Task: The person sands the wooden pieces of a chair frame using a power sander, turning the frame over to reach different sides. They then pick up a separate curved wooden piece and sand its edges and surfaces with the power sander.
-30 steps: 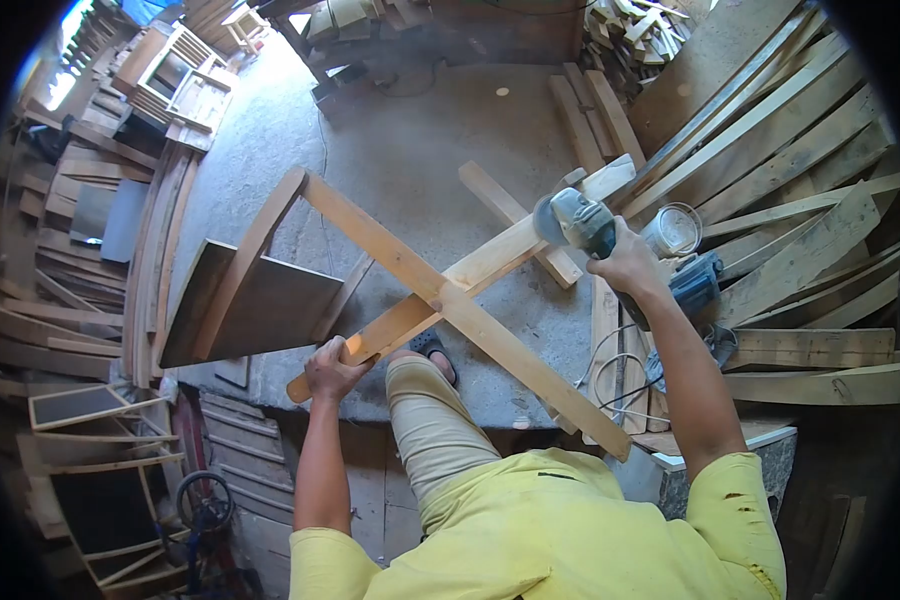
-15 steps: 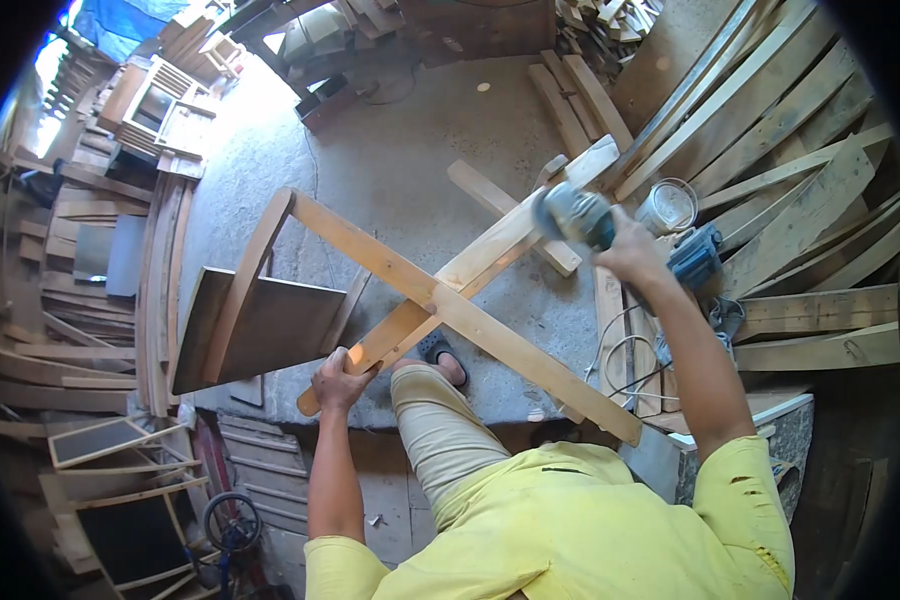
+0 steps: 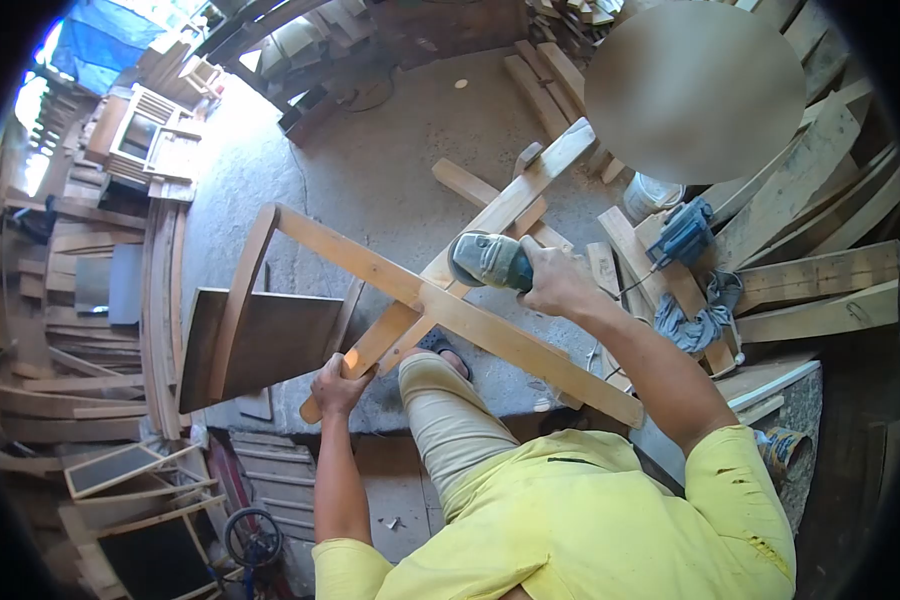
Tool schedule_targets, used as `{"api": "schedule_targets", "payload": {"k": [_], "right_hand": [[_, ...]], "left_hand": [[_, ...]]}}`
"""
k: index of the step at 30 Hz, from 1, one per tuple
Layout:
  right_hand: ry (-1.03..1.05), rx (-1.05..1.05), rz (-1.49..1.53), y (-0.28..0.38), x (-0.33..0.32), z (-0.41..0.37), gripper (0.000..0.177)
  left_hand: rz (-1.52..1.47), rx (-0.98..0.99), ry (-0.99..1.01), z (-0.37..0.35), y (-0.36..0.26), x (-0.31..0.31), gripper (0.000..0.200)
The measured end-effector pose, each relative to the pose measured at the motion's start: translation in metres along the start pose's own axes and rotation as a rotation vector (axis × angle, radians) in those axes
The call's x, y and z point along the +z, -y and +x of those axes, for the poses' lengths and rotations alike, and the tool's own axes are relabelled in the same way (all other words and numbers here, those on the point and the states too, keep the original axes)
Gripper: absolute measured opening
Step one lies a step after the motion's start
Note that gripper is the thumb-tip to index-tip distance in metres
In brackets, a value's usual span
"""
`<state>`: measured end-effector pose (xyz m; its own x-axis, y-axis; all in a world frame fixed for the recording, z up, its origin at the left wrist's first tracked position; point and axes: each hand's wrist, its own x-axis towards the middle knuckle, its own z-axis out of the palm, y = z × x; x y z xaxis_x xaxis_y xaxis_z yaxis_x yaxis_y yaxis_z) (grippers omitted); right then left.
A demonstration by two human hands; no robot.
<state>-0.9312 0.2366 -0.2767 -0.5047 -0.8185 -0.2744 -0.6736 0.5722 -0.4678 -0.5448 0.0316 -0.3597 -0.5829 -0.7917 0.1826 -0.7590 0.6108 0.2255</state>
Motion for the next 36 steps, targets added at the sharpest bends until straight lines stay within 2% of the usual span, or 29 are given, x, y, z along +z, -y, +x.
{"api": "schedule_targets", "payload": {"k": [3, 7, 9, 11, 13, 14, 15, 16, 17, 18, 19, 20, 21, 22, 23, 24, 25, 26, 27, 28, 33, 36], "right_hand": [[-0.049, 0.0, -0.074, -0.02, -0.027, 0.001, 0.059], [-0.152, 0.219, -0.004, -0.064, -0.056, 0.023, 0.072], [-0.235, 0.287, -0.023, -0.092, -0.066, 0.037, 0.072], [-0.417, 0.23, 0.078, -0.146, -0.061, 0.053, 0.076], [-0.621, 0.021, 0.102, -0.22, -0.05, 0.064, 0.077], [-0.622, 0.038, 0.535, -0.242, -0.037, 0.048, 0.066], [-0.405, 0.22, 0.846, -0.232, -0.049, 0.008, 0.055], [-0.321, 0.252, 0.9, -0.274, -0.041, -0.014, 0.053], [-0.316, 0.261, 1.074, -0.278, -0.04, -0.052, 0.051], [-0.267, 0.398, 1.094, -0.316, -0.032, -0.081, 0.045], [-0.335, 0.37, 1.1, -0.309, -0.033, -0.121, 0.045], [-0.303, 0.384, 1.146, -0.308, -0.032, -0.154, 0.048], [-0.386, 0.415, 1.12, -0.323, -0.022, -0.185, 0.045], [-0.489, 0.458, 1.159, -0.295, -0.022, -0.222, 0.042], [-0.447, 0.395, 1.23, -0.298, -0.013, -0.249, 0.038], [-0.341, 0.475, 1.342, -0.314, -0.001, -0.275, 0.036], [-0.347, 0.504, 1.382, -0.338, 0.017, -0.3, 0.037], [-0.336, 0.545, 1.476, -0.284, 0.015, -0.318, 0.038], [-0.535, 0.554, 1.488, -0.305, 0.044, -0.336, 0.044], [-0.545, 0.58, 1.498, -0.295, 0.055, -0.35, 0.044], [-0.431, 0.518, 1.51, -0.202, 0.066, -0.357, 0.045], [-0.354, 0.428, 1.471, -0.136, 0.078, -0.344, 0.045]], "left_hand": [[-0.017, -0.017, 0.014, 0.002, 0.003, 0.004, 0.056], [0.005, 0.01, -0.004, 0.001, 0.006, 0.004, 0.055], [0.014, 0.006, -0.01, 0.002, 0.006, 0.003, 0.055], [0.015, -0.02, -0.022, -0.001, 0.003, 0.006, 0.055], [-0.014, -0.017, 0.014, 0.001, 0.007, 0.004, 0.058], [0.015, -0.03, 0.016, 0.001, 0.005, -0.001, 0.06], [0.043, -0.047, 0.025, 0.0, 0.0, -0.004, 0.061], [0.031, -0.028, 0.012, 0.0, 0.007, 0.002, 0.062], [0.019, 0.0, -0.004, 0.0, 0.016, 0.009, 0.063], [0.017, -0.047, -0.027, -0.005, 0.018, 0.008, 0.063], [0.031, -0.039, 0.01, -0.005, 0.018, 0.006, 0.063], [0.045, -0.022, 0.048, -0.002, 0.018, 0.004, 0.063], [0.045, -0.046, 0.036, -0.004, 0.017, 0.006, 0.063], [0.031, -0.041, 0.05, -0.005, 0.018, 0.008, 0.064], [0.023, -0.038, 0.059, -0.004, 0.021, 0.007, 0.065], [0.011, -0.019, 0.036, -0.004, 0.022, 0.006, 0.064], [-0.002, -0.004, 0.013, -0.006, 0.022, 0.005, 0.064], [0.004, -0.02, 0.043, -0.004, 0.022, 0.002, 0.065], [0.001, -0.033, 0.084, -0.006, 0.02, 0.001, 0.066], [0.0, -0.057, 0.08, -0.011, 0.02, 0.001, 0.066], [-0.145, 0.082, 0.1, -0.02, 0.052, -0.014, 0.057], [-0.095, 0.077, 0.068, -0.05, 0.108, -0.031, 0.049]]}}
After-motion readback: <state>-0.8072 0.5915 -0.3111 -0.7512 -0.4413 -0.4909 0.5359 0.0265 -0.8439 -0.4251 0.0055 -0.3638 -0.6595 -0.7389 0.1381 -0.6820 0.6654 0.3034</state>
